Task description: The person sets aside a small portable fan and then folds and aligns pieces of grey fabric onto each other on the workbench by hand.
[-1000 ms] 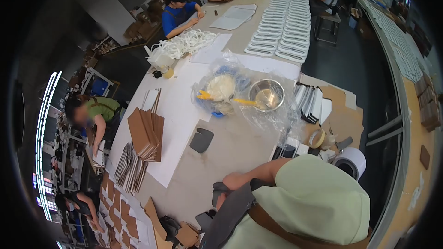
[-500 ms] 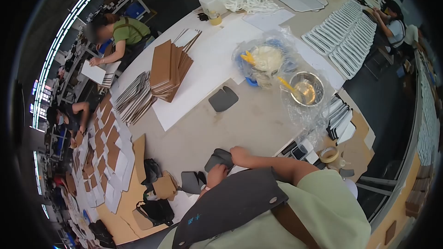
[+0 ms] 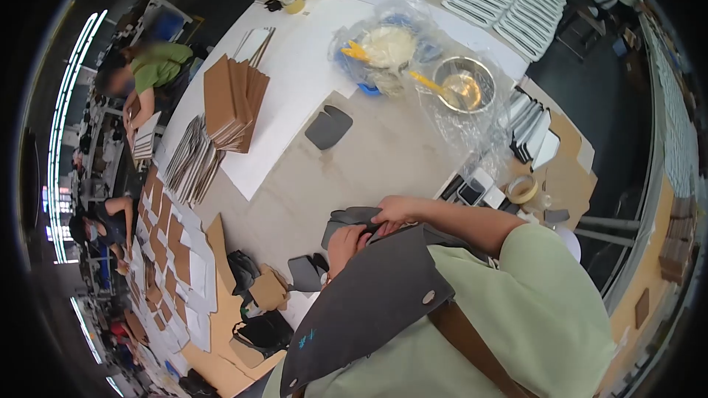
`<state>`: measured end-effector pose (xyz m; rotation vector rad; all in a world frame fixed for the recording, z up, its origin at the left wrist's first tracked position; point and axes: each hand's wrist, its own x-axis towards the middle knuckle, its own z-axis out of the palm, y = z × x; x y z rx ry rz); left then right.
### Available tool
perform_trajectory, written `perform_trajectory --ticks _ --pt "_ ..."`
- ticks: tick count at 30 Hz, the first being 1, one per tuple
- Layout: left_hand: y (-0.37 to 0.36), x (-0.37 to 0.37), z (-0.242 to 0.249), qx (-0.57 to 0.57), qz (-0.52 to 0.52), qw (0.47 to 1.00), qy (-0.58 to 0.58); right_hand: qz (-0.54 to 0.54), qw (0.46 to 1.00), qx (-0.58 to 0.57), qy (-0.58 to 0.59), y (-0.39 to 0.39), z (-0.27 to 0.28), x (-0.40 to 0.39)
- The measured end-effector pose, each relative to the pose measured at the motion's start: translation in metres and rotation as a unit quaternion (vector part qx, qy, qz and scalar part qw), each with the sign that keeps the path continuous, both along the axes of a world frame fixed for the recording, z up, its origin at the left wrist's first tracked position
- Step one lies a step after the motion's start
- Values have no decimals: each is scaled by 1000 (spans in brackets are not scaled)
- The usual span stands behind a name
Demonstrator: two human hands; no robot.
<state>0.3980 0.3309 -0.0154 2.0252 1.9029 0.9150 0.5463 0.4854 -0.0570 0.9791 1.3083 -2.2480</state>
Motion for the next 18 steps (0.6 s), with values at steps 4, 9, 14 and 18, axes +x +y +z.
perform_trajectory --ticks 4,9,14,18 --pt "-1 3 -11 -51 33 996 -64 -49 998 43 -7 9 -5 37" --pt "-4 -3 -38 -226 164 888 -365 -190 979 75 -6 23 10 62" --pt "18 -14 -15 -325 142 592 -724 -269 960 80 8 31 6 47" --pt "25 -16 -18 -284 115 527 -793 -276 957 23 85 24 4 29"
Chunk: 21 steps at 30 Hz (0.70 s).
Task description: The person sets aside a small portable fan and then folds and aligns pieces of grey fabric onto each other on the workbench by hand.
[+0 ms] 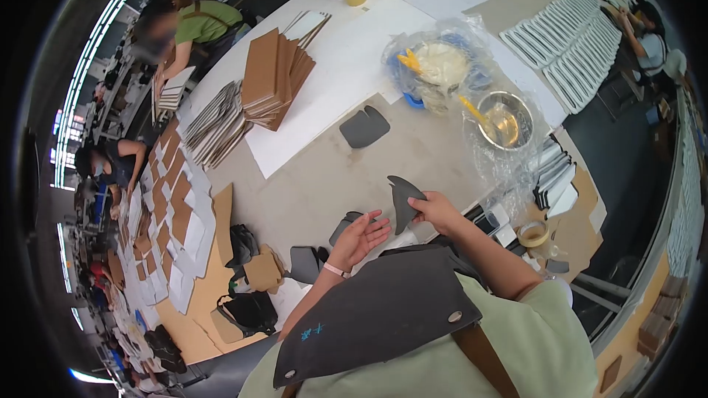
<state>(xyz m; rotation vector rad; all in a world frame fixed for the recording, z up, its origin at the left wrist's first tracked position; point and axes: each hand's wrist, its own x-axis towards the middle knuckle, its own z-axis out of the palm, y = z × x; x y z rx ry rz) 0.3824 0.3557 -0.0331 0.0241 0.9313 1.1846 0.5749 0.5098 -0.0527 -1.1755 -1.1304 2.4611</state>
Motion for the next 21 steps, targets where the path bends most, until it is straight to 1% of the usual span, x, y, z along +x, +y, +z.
perform_trajectory --ticks 3,6,7,10,13,16,17,20,21 --pt "1 3 -15 6 5 996 87 -11 997 -57 50 -5 3 -9" --pt "4 8 -16 -103 -22 969 224 -20 994 -91 58 -2 1 -13" --pt "5 7 -17 -112 -19 966 232 -16 993 -99 57 1 -2 -14" --pt "7 1 -22 -88 14 993 80 -13 992 -111 55 8 -4 -17" --pt "17 -8 -36 -40 68 997 -2 -8 992 -112 55 20 -5 -25" --pt "38 -12 -36 -39 108 973 199 5 994 -96 49 39 -9 -36" --pt "46 -16 -39 0 112 949 296 9 995 -84 44 47 -12 -41" --pt "77 -34 -25 8 72 881 468 27 999 -20 15 78 -32 -58" --pt "88 -41 -26 8 63 862 503 37 999 5 4 91 -38 -65"
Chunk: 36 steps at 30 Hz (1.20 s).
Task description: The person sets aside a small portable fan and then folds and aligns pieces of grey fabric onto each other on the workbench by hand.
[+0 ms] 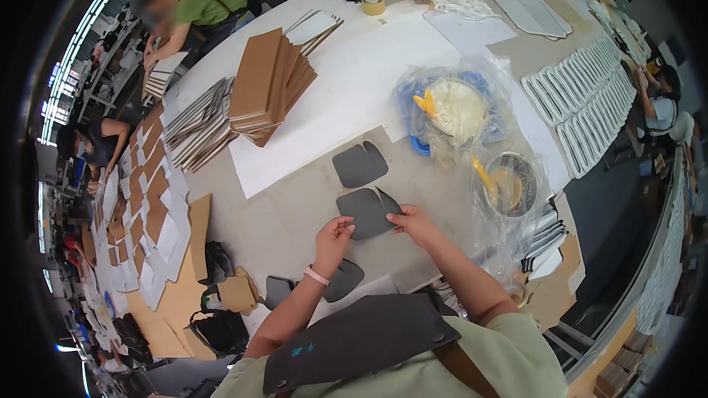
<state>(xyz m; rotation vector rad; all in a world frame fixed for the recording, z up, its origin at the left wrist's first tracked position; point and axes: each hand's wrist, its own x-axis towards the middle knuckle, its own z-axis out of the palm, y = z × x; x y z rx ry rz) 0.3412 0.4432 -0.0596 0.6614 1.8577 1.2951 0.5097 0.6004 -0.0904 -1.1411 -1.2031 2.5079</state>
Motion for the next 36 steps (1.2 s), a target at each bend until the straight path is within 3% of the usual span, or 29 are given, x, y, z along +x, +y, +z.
perform_trajectory --ticks 6,12,18,24,28,31,34,36 --pt "54 -31 -27 4 38 996 81 51 956 261 -127 59 -30 -57" --pt "79 -49 -61 -22 54 987 151 83 906 364 -197 86 -38 -89" --pt "82 -54 -68 -57 47 984 161 17 844 481 -237 77 -37 -96" --pt "81 -57 -77 -34 76 988 133 -1 710 679 -186 73 -43 -93" --pt "81 -59 -72 -45 84 991 95 95 673 712 -177 73 -34 -90" --pt "81 -60 -72 -29 83 989 115 110 666 715 -182 72 -34 -92" --pt "79 -60 -79 -30 77 990 111 75 692 684 -216 74 -53 -96" --pt "79 -60 -81 -38 67 990 121 108 676 693 -225 75 -52 -94"
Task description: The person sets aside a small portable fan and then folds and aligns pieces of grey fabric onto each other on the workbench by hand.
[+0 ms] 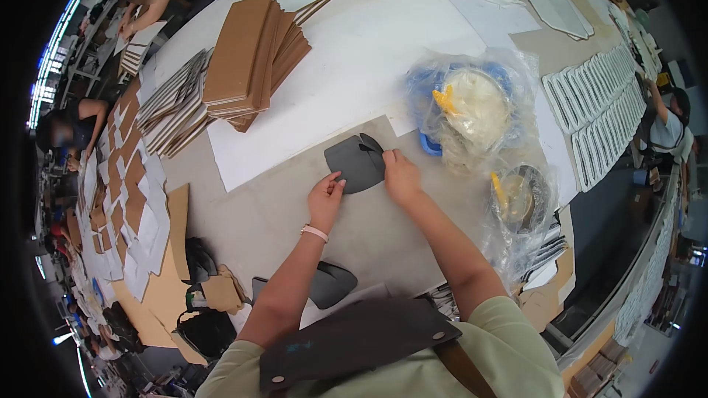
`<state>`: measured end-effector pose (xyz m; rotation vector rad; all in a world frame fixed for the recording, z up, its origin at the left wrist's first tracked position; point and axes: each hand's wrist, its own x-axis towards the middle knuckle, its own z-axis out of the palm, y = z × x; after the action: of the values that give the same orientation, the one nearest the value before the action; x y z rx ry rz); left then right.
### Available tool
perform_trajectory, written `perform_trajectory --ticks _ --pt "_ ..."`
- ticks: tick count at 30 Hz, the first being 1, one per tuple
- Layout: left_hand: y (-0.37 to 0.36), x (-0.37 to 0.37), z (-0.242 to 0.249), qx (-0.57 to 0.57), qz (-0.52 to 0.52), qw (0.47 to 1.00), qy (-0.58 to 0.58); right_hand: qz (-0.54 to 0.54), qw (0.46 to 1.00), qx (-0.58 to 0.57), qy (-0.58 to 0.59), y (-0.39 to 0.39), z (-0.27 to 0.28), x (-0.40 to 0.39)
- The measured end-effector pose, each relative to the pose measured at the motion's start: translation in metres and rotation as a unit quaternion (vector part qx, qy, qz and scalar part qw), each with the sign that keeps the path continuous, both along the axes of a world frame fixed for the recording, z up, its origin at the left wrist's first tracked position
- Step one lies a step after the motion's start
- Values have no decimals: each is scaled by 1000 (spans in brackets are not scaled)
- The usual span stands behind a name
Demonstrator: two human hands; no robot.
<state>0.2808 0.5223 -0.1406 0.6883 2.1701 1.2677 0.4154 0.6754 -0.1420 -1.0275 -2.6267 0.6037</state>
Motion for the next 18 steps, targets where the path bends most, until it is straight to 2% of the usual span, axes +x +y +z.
perform_trajectory --ticks 4,18 --pt "1 -1 5 -16 -10 1000 12 38 998 2 -48 2 18 -5" --pt "-2 -5 2 11 -7 1000 -9 49 997 -8 -51 5 17 -3"
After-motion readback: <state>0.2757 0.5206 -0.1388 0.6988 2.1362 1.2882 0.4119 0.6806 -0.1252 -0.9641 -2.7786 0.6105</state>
